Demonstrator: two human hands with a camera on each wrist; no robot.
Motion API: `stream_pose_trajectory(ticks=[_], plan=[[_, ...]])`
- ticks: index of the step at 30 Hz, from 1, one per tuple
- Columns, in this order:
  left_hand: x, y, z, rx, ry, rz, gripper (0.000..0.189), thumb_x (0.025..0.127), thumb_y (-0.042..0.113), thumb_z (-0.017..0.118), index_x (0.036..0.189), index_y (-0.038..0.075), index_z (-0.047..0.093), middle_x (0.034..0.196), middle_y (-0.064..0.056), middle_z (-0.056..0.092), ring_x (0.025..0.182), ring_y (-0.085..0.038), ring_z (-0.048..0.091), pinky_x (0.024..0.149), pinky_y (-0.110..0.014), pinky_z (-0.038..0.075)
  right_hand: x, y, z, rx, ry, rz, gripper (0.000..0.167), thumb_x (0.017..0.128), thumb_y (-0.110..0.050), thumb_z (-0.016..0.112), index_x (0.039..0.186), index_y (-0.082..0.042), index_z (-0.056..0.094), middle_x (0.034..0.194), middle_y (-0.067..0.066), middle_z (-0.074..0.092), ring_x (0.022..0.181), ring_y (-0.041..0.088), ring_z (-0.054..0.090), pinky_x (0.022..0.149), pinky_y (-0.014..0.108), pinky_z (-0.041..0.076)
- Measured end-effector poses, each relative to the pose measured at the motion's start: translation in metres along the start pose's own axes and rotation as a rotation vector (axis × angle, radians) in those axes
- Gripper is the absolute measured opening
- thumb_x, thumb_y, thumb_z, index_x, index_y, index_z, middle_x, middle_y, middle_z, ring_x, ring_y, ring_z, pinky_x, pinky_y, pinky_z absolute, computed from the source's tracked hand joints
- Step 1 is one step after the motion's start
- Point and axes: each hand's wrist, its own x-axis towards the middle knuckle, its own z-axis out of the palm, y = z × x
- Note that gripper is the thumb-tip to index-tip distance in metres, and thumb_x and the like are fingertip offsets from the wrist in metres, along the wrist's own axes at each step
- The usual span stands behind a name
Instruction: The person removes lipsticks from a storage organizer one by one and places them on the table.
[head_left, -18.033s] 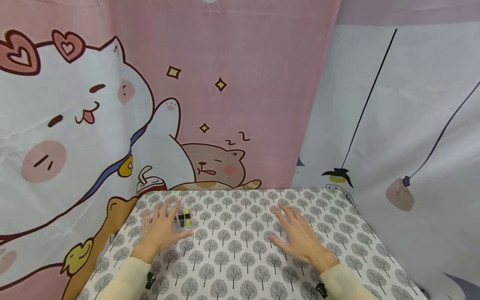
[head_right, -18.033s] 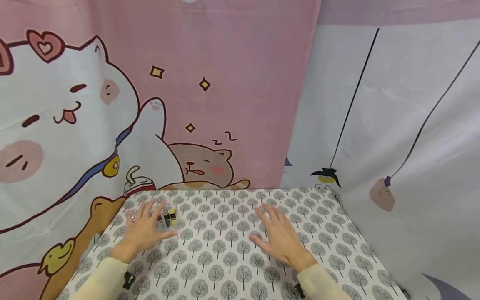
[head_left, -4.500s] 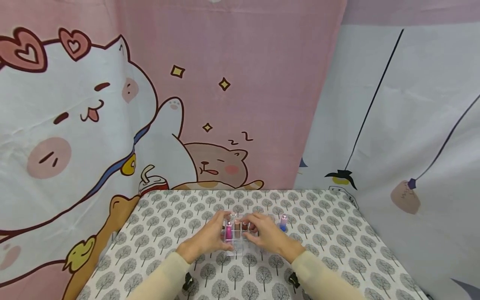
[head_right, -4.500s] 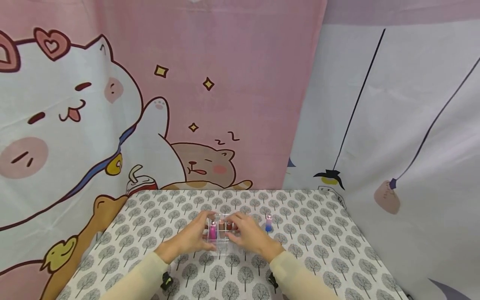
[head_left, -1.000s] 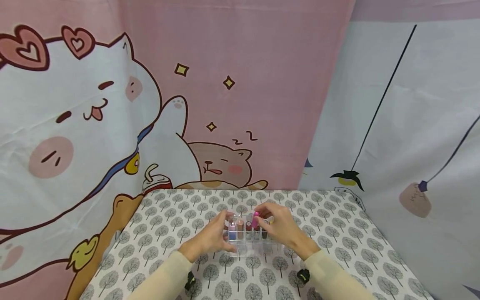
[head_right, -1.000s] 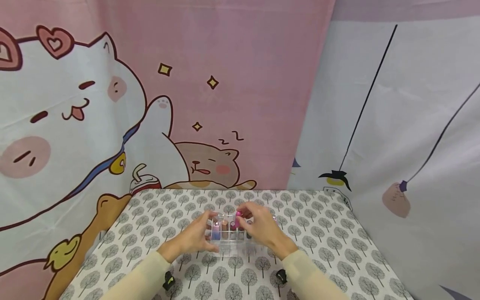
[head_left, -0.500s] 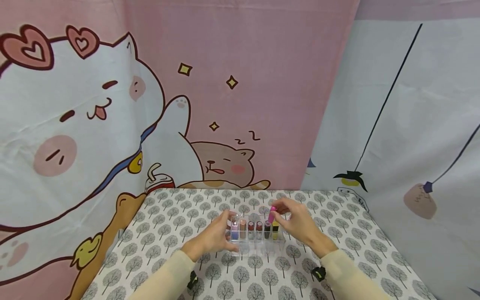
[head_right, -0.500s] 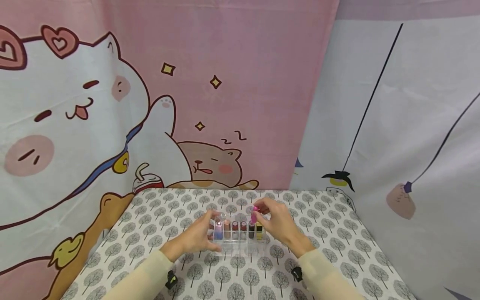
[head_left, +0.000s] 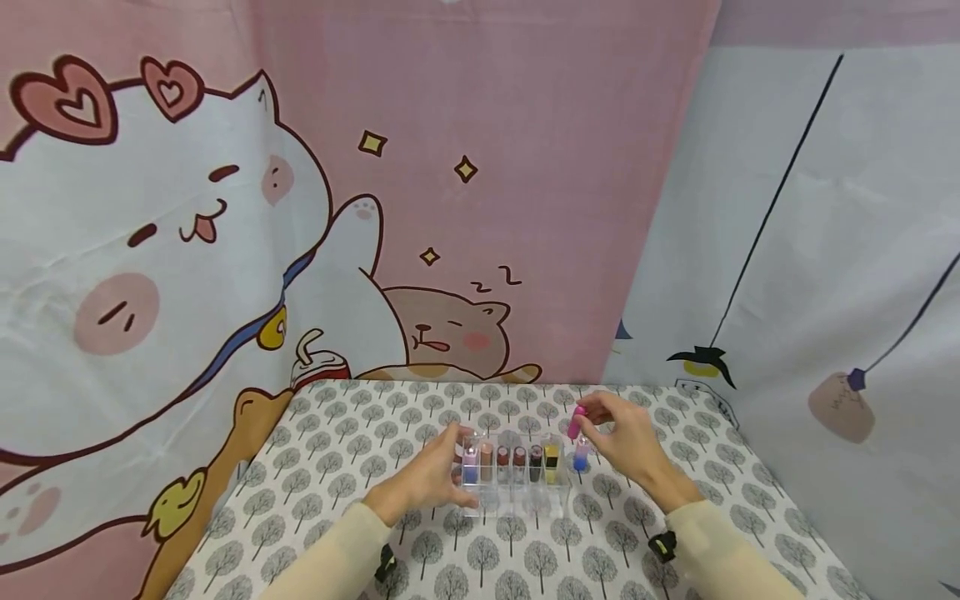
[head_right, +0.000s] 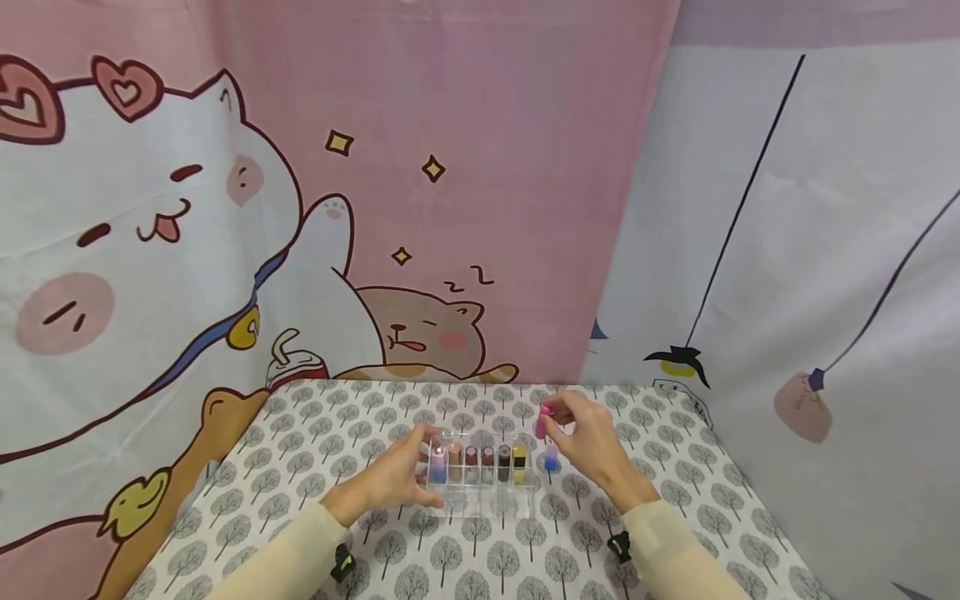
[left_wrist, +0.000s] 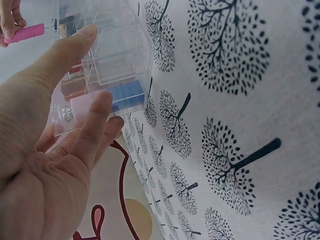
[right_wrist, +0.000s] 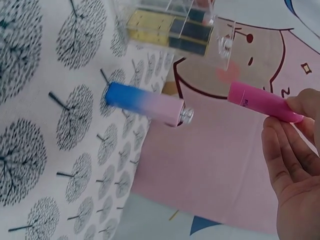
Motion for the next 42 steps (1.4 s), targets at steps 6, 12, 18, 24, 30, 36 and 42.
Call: stream_pose_trajectory(ticks=[6, 12, 18, 24, 30, 36, 42], plan=[[-0.003, 0.000, 0.001, -0.023, -0.009, -0.008, 0.115, 0.078, 0.018, 0.111, 0.168, 0.011, 0.040, 0.141, -0.014, 0.068, 0.118, -0.025, 0.074, 0.089, -0.028, 0.068, -0.007, 0.011, -0.003, -0.017, 0.018, 0.027, 0.027, 0.097, 0.002, 0.091, 0.120, -0.006, 0.081, 0.099, 0.001, 0.086, 0.086, 0.016, 0.082, 0.078, 0.034, 0.074], [-0.002, 0.000, 0.000, -0.011, -0.003, -0.005, 0.117, 0.078, 0.019, 0.111, 0.169, 0.009, 0.040, 0.145, -0.014, 0.067, 0.120, -0.026, 0.074, 0.089, -0.029, 0.069, -0.010, 0.023, -0.005, -0.033, 0.041, 0.054, 0.027, 0.097, 0.002, 0.092, 0.121, -0.005, 0.081, 0.098, 0.003, 0.086, 0.086, 0.019, 0.083, 0.080, 0.032, 0.073], [-0.001, -0.001, -0.001, -0.007, -0.006, -0.004, 0.118, 0.077, 0.020, 0.111, 0.170, 0.009, 0.039, 0.144, -0.016, 0.068, 0.116, -0.021, 0.074, 0.089, -0.028, 0.069, -0.015, 0.036, -0.007, -0.053, 0.049, 0.067, 0.027, 0.096, 0.003, 0.092, 0.119, -0.005, 0.081, 0.097, 0.001, 0.085, 0.086, 0.018, 0.082, 0.080, 0.038, 0.075], [-0.001, 0.000, -0.001, 0.007, -0.005, 0.000, 0.118, 0.078, 0.018, 0.111, 0.170, 0.006, 0.038, 0.142, -0.016, 0.068, 0.114, -0.020, 0.073, 0.087, -0.029, 0.068, -0.022, 0.046, -0.006, -0.055, 0.041, 0.083, 0.026, 0.095, 0.005, 0.091, 0.118, -0.001, 0.080, 0.097, 0.004, 0.085, 0.084, 0.020, 0.082, 0.079, 0.038, 0.075], [0.000, 0.001, 0.000, 0.023, -0.003, -0.001, 0.118, 0.078, 0.020, 0.112, 0.170, 0.007, 0.038, 0.143, -0.013, 0.067, 0.116, -0.020, 0.073, 0.089, -0.028, 0.068, -0.031, 0.051, -0.004, -0.062, 0.025, 0.113, 0.027, 0.094, 0.004, 0.092, 0.117, -0.002, 0.080, 0.097, 0.004, 0.084, 0.084, 0.020, 0.082, 0.078, 0.031, 0.074], [0.000, 0.000, 0.000, 0.005, -0.012, 0.004, 0.118, 0.078, 0.019, 0.111, 0.169, 0.007, 0.038, 0.144, -0.014, 0.067, 0.116, -0.022, 0.075, 0.090, -0.027, 0.068, -0.036, 0.054, -0.002, -0.057, -0.001, 0.150, 0.025, 0.095, 0.003, 0.092, 0.115, -0.005, 0.080, 0.096, 0.001, 0.085, 0.085, 0.017, 0.081, 0.079, 0.029, 0.073], [0.000, 0.000, 0.001, -0.024, -0.017, 0.003, 0.117, 0.079, 0.017, 0.111, 0.169, 0.006, 0.037, 0.144, -0.016, 0.066, 0.116, -0.032, 0.077, 0.086, -0.025, 0.067, -0.040, 0.056, 0.001, -0.052, -0.045, 0.205, 0.022, 0.097, 0.001, 0.092, 0.113, -0.008, 0.081, 0.096, -0.002, 0.084, 0.087, 0.013, 0.079, 0.081, 0.029, 0.073]])
